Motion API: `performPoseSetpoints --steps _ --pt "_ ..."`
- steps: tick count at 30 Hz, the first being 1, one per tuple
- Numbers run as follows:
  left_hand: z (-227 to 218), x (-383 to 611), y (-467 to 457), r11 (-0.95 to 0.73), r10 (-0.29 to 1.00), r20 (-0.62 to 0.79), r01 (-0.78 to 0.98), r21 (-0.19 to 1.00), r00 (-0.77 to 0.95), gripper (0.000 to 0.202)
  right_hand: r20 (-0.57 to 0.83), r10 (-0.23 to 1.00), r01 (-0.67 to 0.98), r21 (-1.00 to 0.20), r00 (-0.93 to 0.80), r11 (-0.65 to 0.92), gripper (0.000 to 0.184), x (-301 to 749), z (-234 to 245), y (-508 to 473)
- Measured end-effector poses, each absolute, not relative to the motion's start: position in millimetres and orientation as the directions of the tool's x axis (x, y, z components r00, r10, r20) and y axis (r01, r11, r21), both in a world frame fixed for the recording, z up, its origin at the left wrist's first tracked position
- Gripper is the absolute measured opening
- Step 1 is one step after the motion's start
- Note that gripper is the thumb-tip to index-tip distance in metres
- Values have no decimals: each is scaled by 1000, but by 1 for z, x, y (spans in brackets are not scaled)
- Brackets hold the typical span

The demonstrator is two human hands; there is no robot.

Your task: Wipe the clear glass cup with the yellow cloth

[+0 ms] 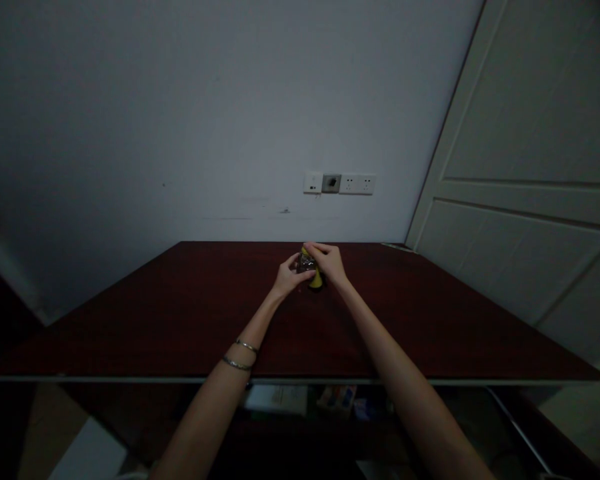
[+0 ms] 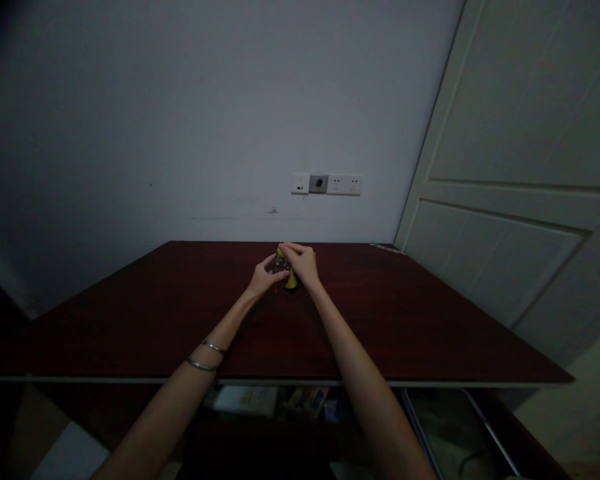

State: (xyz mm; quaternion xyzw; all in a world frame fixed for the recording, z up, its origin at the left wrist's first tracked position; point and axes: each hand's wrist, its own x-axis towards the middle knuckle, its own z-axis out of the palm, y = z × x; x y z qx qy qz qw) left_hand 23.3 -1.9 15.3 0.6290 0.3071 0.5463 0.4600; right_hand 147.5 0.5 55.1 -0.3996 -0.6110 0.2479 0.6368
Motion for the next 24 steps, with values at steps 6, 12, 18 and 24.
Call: performPoseSetpoints --steps 6,12,18,24 --pt "10 20 7 -429 881 435 -73 900 183 61 746 653 293 -600 -131 744 19 142 57 -28" --pt "12 21 3 -424 875 433 -87 901 217 65 733 677 291 -633 -75 717 21 145 60 -19" --pt "18 27 -4 -406 873 438 -180 896 214 73 621 784 293 -753 18 590 28 148 62 -1" --pt "9 22 9 -427 885 439 -106 898 152 55 793 575 431 -456 -200 779 19 140 61 -25"
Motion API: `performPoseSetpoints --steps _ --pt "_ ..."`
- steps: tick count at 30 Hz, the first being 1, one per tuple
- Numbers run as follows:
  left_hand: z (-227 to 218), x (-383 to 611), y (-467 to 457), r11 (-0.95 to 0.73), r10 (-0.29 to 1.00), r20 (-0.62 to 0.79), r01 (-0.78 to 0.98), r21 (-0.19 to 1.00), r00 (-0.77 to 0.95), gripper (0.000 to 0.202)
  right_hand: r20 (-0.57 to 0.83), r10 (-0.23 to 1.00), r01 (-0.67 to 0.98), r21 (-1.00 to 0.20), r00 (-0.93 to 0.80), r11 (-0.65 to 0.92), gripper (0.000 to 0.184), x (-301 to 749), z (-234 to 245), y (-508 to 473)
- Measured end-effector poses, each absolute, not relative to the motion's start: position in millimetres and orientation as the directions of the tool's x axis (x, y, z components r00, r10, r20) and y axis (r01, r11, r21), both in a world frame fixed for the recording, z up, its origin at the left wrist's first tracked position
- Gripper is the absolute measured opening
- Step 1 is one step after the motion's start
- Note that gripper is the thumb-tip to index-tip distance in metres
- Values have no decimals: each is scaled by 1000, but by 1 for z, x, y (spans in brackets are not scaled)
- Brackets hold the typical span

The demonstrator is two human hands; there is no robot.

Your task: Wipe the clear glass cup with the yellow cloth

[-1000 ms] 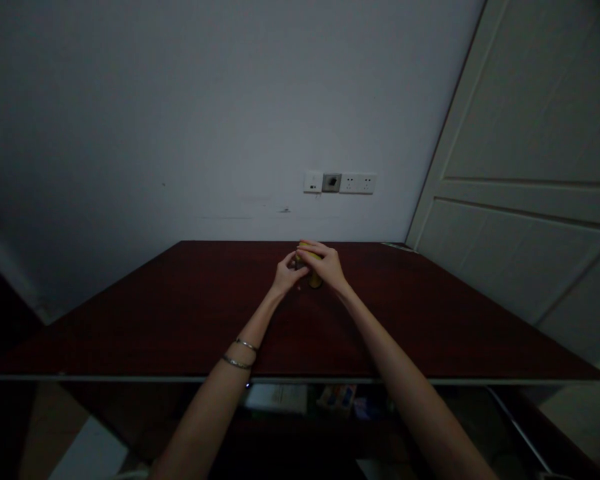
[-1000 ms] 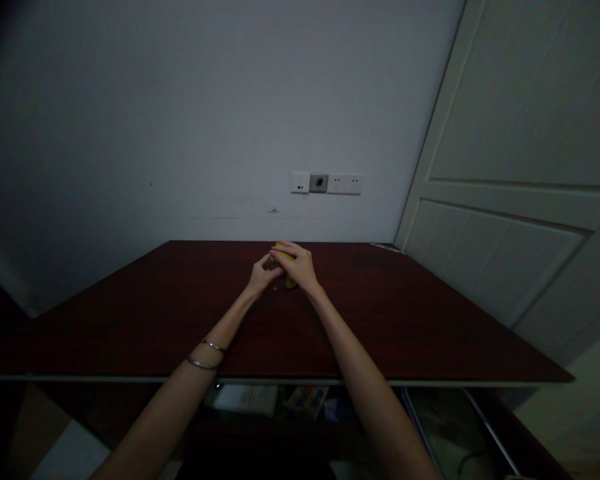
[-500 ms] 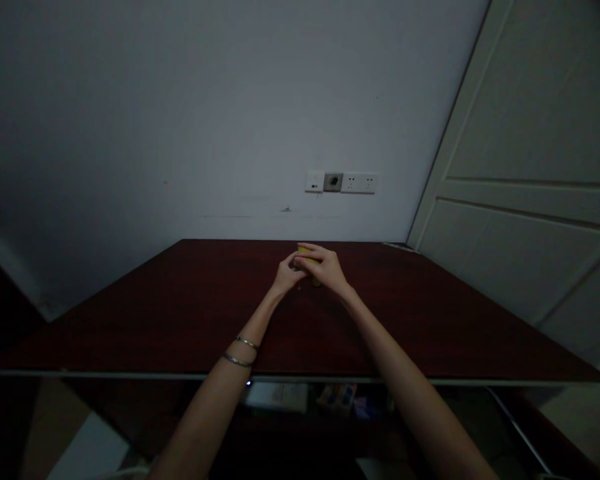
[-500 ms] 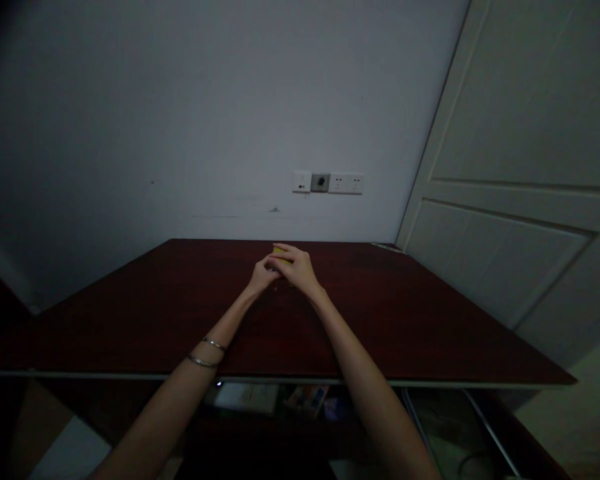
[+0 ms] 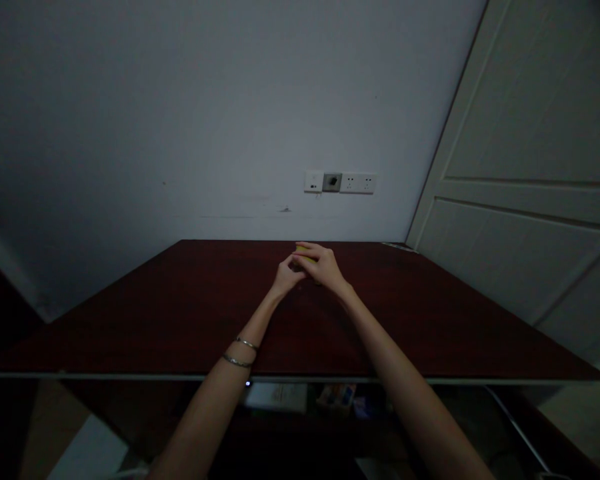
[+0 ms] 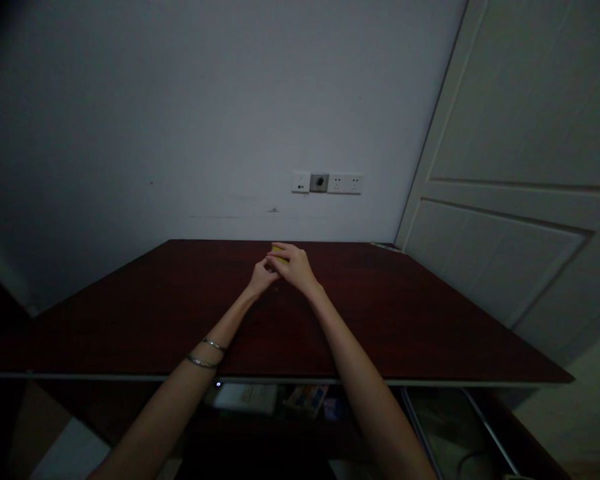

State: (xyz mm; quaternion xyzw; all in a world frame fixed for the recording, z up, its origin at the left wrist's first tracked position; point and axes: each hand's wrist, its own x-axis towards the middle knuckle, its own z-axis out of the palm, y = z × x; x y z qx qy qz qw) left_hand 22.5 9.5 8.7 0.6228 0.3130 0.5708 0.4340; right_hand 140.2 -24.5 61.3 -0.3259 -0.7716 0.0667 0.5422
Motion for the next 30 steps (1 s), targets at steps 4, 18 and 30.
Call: performPoseSetpoints --steps 4,18,30 --pt "6 21 11 -394 907 401 -78 916 130 50 805 542 413 -421 -240 808 18 137 59 -27" --pt "6 31 2 -391 867 433 -202 898 245 72 449 878 60 -893 166 446 43 159 38 14" --pt "15 20 2 -282 933 304 -130 950 194 51 531 848 -131 -841 -9 525 46 158 30 1"
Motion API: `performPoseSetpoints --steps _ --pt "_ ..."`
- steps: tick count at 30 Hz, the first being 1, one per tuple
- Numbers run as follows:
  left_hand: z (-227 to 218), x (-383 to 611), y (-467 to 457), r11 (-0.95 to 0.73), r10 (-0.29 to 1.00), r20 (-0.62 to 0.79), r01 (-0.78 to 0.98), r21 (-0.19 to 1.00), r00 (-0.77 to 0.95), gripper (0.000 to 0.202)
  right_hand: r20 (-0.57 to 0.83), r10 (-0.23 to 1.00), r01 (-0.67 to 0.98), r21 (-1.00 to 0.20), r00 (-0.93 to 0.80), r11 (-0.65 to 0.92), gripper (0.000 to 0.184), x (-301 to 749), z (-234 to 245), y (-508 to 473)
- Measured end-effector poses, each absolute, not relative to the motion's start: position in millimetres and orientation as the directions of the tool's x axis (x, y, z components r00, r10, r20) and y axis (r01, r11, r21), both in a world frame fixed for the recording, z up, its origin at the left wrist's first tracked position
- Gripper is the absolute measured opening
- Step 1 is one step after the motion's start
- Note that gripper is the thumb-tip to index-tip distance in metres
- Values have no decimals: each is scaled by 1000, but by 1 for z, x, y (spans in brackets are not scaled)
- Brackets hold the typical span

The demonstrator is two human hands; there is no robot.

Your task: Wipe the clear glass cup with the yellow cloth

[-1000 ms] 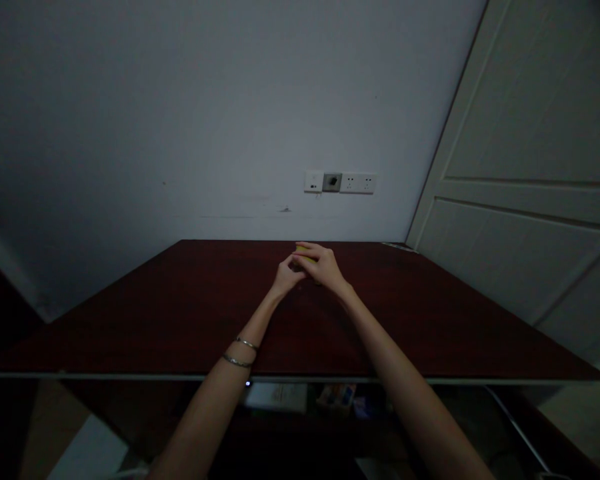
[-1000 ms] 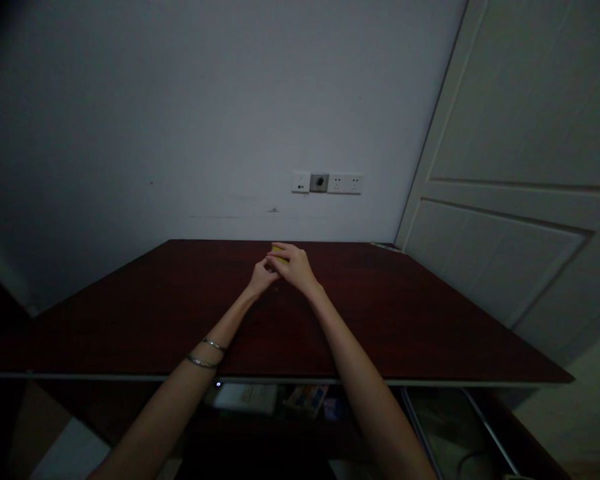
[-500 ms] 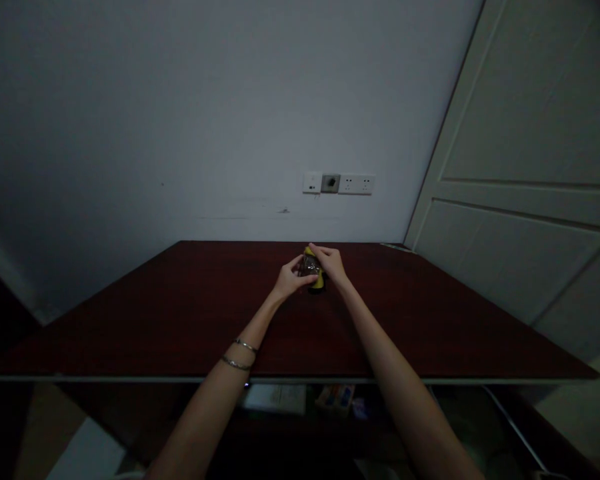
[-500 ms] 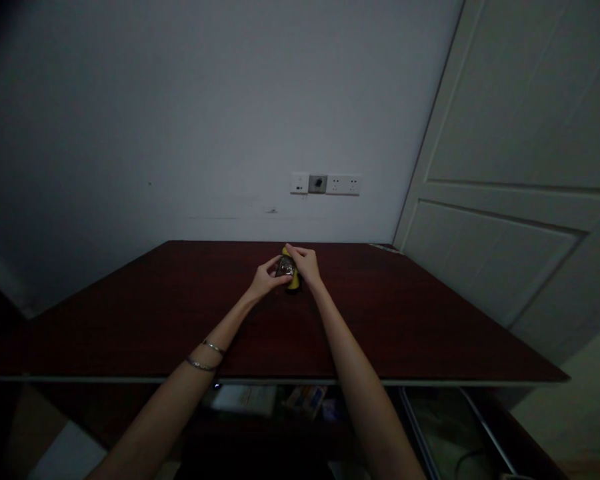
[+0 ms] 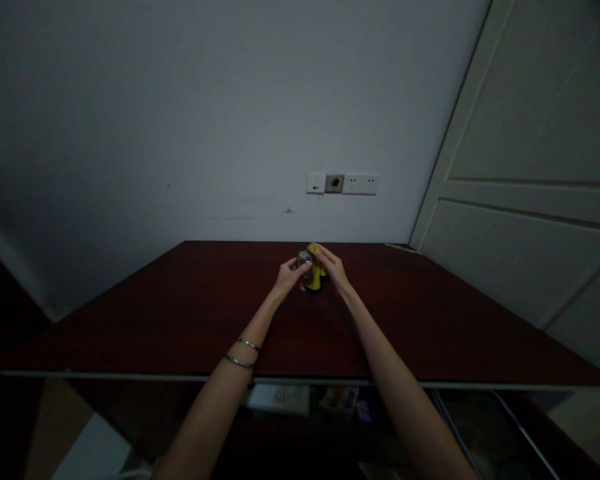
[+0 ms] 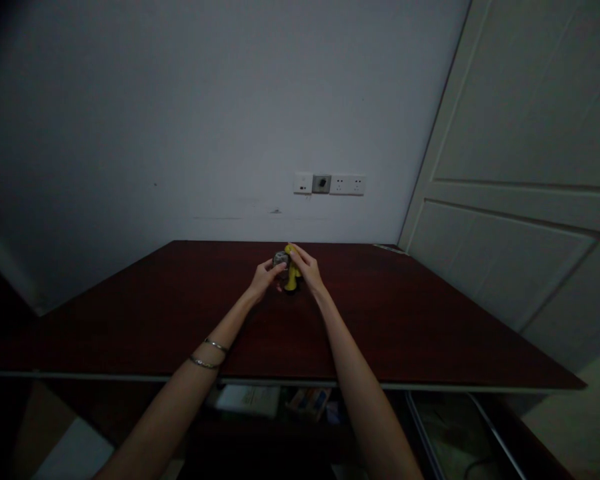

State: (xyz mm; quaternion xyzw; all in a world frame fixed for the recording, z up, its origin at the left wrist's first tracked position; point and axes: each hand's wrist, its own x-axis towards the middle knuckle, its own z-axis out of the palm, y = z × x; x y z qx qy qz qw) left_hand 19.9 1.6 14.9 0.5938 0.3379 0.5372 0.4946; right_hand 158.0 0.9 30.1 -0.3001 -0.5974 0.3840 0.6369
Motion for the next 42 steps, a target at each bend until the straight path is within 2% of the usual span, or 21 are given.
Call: performPoseSetpoints --steps 8,15,25,31,33,36,39,42 --pt "8 16 7 -178 953 193 -84 980 233 49 540 811 -82 -840 -226 537 67 167 26 -11" --pt "4 14 11 -152 959 157 -40 988 235 53 518 822 -71 -853 -239 517 90 158 11 -2" --pt "3 13 14 -86 950 66 54 995 305 65 545 827 -43 -838 -137 544 84 157 10 3" --pt "5 -1 25 -12 900 -13 54 998 436 80 404 914 -100 -908 35 406 73 157 22 -3" --pt "4 -4 28 -55 913 18 80 995 408 76 368 928 -157 -914 64 373 68 157 23 -3" --pt "2 -3 29 -197 922 168 48 979 350 71 330 940 -218 -914 90 342 62 156 23 -1" --pt "0 3 26 -335 890 326 -27 942 318 84 298 950 -235 -921 91 311 57 156 20 2" --pt "-1 9 22 -433 861 419 -16 901 289 90 298 952 -229 -924 69 305 52 156 19 2"
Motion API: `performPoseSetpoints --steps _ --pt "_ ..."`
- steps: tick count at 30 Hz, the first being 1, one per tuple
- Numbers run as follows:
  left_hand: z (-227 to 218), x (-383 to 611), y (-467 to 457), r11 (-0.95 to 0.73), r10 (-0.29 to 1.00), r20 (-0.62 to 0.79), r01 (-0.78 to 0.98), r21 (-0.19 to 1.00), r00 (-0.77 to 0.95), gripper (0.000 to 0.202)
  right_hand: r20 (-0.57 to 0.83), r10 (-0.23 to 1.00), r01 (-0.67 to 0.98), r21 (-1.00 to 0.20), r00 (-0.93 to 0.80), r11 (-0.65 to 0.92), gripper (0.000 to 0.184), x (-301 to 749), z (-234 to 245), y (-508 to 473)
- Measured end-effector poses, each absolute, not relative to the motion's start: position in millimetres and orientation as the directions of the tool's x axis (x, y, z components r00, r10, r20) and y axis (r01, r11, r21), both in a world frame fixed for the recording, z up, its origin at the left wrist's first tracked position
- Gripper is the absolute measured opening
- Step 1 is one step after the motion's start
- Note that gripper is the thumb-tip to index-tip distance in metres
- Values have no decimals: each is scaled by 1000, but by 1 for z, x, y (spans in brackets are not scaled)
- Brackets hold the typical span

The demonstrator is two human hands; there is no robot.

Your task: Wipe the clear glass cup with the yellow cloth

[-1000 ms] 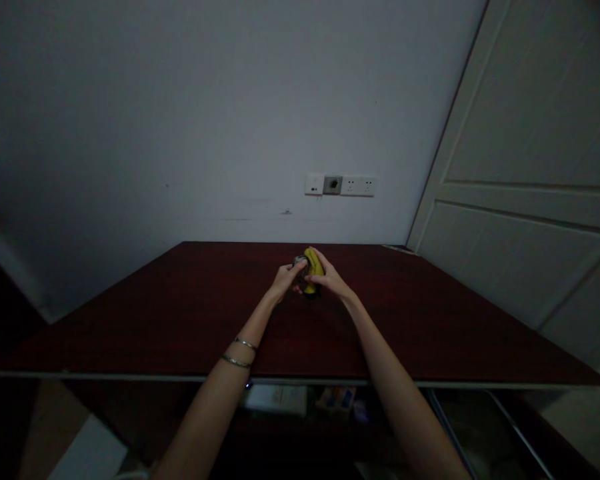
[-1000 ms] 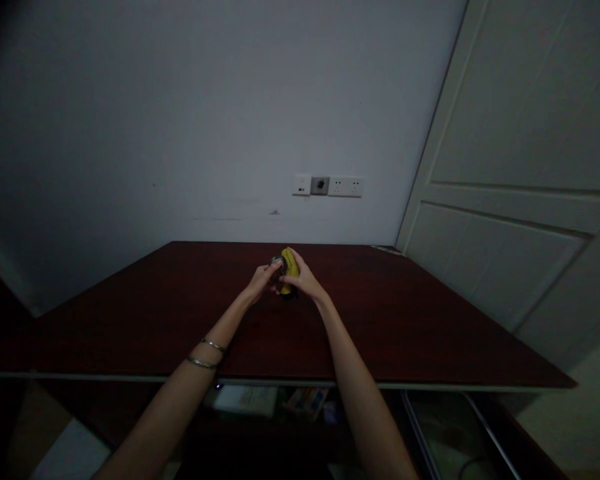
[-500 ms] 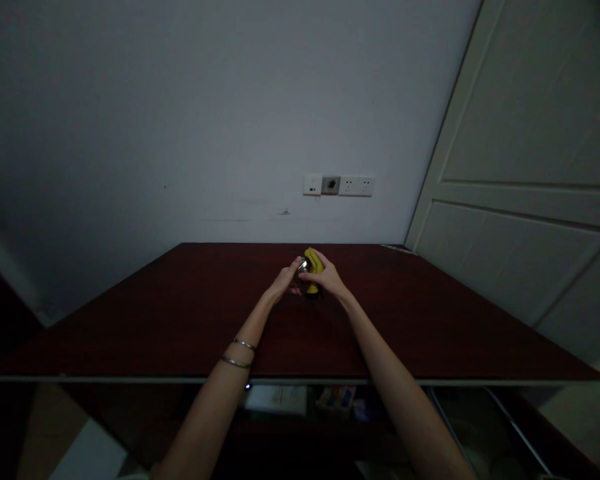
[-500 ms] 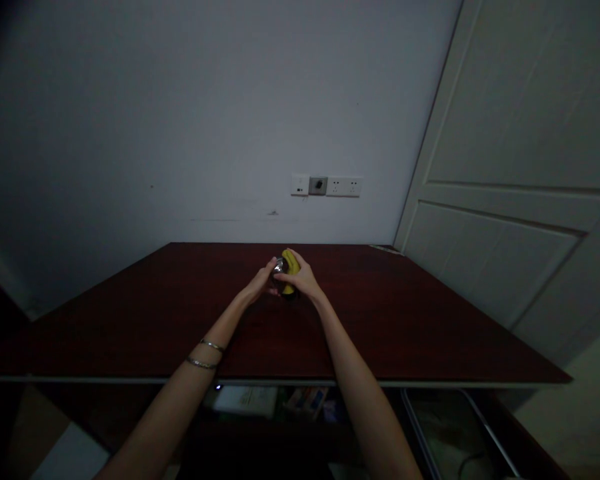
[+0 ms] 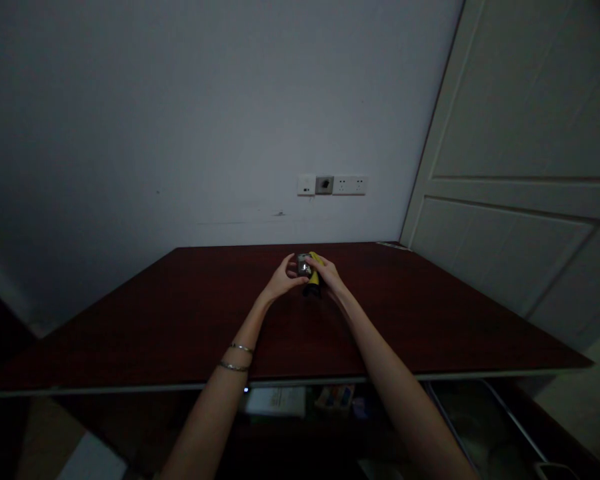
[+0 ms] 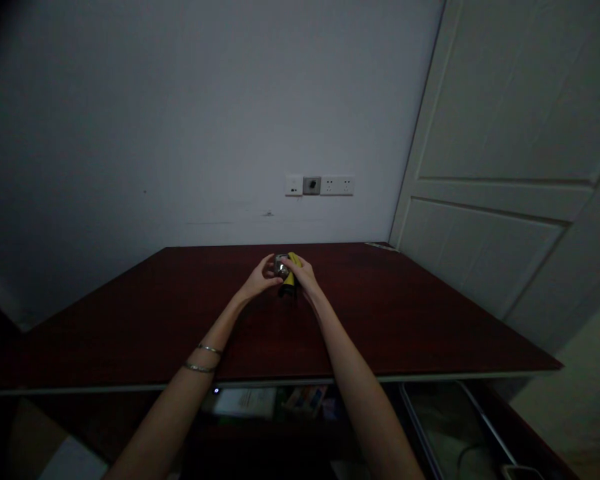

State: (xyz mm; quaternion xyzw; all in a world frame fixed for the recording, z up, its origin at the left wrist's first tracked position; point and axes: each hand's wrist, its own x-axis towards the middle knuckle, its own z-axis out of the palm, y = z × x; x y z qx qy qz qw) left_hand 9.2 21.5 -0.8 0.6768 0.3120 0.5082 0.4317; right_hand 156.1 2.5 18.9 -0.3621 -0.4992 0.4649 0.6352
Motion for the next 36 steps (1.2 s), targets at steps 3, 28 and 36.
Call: performPoseSetpoints --steps 3,28,36 --pt "0 13 18 -492 838 469 16 870 279 85 305 950 -232 -922 62 310 49 156 19 2" --pt "17 27 -3 -413 899 408 -6 911 157 72 569 796 -67 -803 206 592 45 150 21 16" --pt "17 24 1 -396 901 413 -136 908 135 66 815 577 141 -566 -50 812 22 148 36 -16"
